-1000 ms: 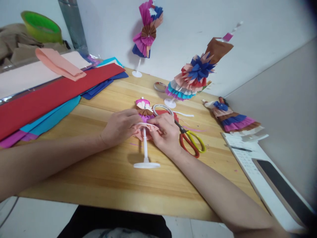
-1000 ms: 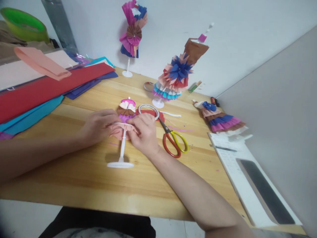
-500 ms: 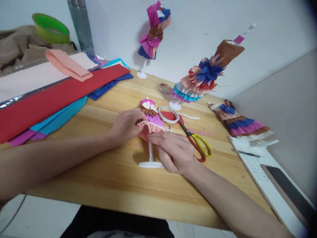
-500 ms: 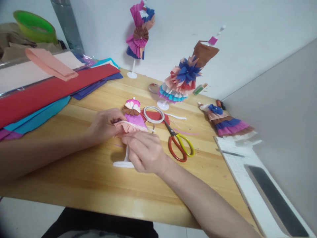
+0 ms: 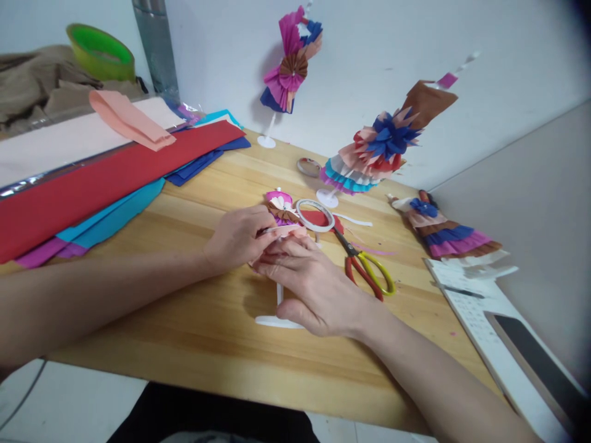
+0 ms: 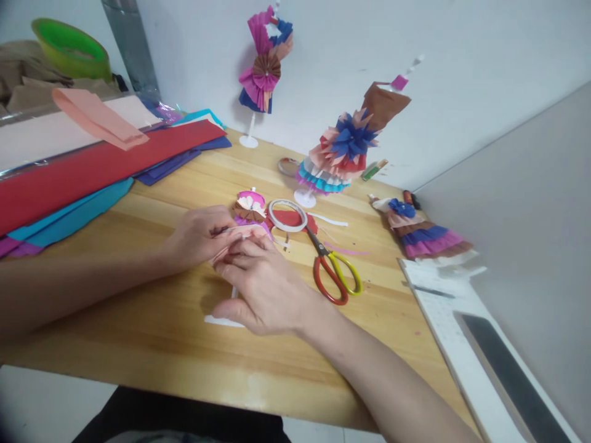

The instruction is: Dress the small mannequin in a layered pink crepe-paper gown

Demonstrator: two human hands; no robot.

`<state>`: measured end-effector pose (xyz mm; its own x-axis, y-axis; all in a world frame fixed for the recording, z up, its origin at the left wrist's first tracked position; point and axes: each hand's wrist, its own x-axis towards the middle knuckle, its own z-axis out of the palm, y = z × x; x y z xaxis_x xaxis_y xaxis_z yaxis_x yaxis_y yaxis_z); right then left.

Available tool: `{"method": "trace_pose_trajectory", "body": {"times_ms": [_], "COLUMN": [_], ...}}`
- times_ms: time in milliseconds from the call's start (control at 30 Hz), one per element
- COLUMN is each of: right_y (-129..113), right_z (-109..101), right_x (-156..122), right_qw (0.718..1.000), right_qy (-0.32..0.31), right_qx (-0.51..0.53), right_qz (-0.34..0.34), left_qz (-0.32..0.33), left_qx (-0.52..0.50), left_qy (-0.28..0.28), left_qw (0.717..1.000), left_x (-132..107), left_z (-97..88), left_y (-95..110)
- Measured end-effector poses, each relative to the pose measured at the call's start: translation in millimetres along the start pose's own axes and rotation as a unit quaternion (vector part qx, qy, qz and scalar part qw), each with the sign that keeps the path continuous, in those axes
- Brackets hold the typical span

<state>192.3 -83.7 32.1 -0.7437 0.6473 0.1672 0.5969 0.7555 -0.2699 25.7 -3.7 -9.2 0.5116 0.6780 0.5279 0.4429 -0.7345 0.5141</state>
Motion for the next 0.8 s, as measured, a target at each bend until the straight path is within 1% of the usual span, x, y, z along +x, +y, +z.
{"method": "trace_pose_trajectory", "body": {"times_ms": [67, 167, 300, 333, 400, 467, 533, 567, 600, 633, 667, 700, 767, 800], "right_y": [0.0, -1.2, -1.9, -1.6, -0.5, 0.6, 0.8, 0.3, -0.6, -2.2, -4.3, -7.2, -14.1, -17.6], "right_z": [-0.4, -1.2, 0.2, 1.1, 2.8, 3.1, 1.7, 0.6, -0.6, -1.5, -2.1, -2.4, -2.0, -1.6], "right_x": [-0.7, -0.3, 2.7, 3.1, 2.8, 0.9, -1.8, -3.1, -4.2, -4.9, -5.1, -5.0, -3.9, -3.2], "right_qw": [1.000, 1.000, 0.999, 0.998, 0.996, 0.988, 0.973, 0.964, 0.958, 0.956, 0.959, 0.966, 0.976, 0.975], "right_qy": [-0.005, 0.004, -0.011, -0.003, 0.049, 0.133, 0.224, 0.260, 0.282, 0.287, 0.272, 0.239, 0.149, 0.113], "right_qx": [0.007, 0.012, 0.051, 0.060, 0.067, 0.068, 0.063, 0.056, 0.046, 0.033, 0.019, 0.009, 0.009, 0.015], "right_qz": [0.004, 0.005, -0.009, -0.015, -0.024, -0.024, -0.003, 0.014, 0.034, 0.053, 0.074, 0.099, 0.159, 0.191], "left_qz": [0.000, -0.017, -0.018, -0.018, -0.025, -0.041, -0.063, -0.073, -0.079, -0.080, -0.076, -0.067, -0.050, -0.046], "left_qx": [0.009, 0.009, 0.010, 0.011, 0.004, -0.009, -0.026, -0.035, -0.043, -0.048, -0.048, -0.044, -0.032, -0.027], "left_qy": [-0.002, -0.012, -0.011, -0.009, -0.008, -0.008, -0.013, -0.017, -0.021, -0.021, -0.018, -0.014, 0.000, 0.007], "left_qw": [1.000, 1.000, 1.000, 1.000, 1.000, 0.999, 0.998, 0.997, 0.996, 0.995, 0.996, 0.997, 0.998, 0.999], "left_x": [0.0, 0.6, 0.8, 0.8, 1.2, 2.1, 2.9, 3.2, 3.3, 3.3, 3.1, 2.9, 2.4, 2.2], "left_z": [-0.4, -1.1, 0.1, 0.6, 0.9, 0.0, -1.7, -2.5, -3.1, -3.3, -3.2, -2.7, -1.5, -1.1], "left_y": [0.2, 0.1, -1.9, -2.4, -2.5, -0.8, 1.8, 2.9, 3.6, 3.8, 3.4, 2.6, 0.7, 0.0]}}
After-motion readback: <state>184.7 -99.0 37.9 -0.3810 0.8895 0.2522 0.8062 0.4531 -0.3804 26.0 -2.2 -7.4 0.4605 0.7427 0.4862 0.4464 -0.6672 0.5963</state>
